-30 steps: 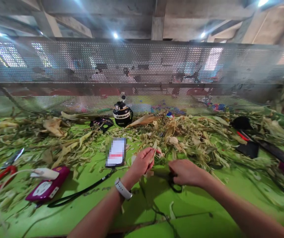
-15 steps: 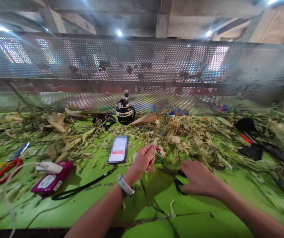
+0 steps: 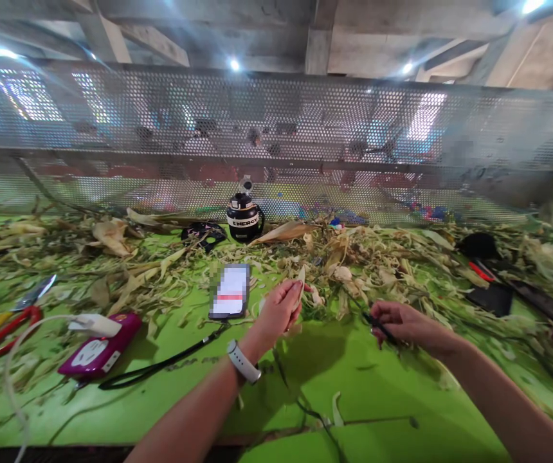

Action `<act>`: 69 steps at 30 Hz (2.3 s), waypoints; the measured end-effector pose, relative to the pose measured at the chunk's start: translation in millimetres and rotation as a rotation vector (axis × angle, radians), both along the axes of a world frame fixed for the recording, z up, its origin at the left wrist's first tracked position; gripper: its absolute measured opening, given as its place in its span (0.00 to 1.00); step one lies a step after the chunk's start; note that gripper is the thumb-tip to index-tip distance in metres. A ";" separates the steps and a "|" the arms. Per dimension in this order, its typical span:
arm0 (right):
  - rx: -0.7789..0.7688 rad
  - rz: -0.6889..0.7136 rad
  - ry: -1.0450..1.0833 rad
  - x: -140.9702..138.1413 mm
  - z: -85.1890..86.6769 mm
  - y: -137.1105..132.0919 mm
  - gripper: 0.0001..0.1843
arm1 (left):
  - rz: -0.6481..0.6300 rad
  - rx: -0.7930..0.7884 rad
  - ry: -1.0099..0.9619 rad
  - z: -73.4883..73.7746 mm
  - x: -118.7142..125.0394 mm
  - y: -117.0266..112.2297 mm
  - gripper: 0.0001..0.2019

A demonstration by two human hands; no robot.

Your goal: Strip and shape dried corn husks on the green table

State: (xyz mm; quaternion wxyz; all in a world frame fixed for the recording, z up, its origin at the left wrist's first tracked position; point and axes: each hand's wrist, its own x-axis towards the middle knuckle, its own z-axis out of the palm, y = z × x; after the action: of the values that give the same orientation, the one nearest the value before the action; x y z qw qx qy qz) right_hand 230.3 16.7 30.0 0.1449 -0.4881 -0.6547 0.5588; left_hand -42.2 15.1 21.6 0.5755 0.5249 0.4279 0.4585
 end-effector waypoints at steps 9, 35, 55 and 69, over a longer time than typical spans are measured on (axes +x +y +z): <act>0.011 0.192 0.059 -37.7 15.3 15.4 0.27 | -0.114 0.166 0.148 -3.9 0.7 0.3 0.17; 0.120 -0.004 0.037 -33.3 1.2 20.6 0.21 | -0.257 0.115 0.195 -2.4 -6.5 2.1 0.20; 0.676 0.131 -0.739 -40.8 -17.2 19.3 0.11 | 0.252 -0.094 -0.509 -3.4 -0.4 11.1 0.16; 0.108 -0.297 0.339 -63.2 6.7 14.5 0.27 | 0.179 0.295 -0.096 -4.4 4.9 -1.5 0.15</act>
State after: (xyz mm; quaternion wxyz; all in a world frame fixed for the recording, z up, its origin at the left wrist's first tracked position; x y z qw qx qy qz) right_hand 167.2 31.2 36.7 0.3594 -0.4697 -0.5709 0.5695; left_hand -37.2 13.6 17.2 0.4690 0.5409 0.3729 0.5903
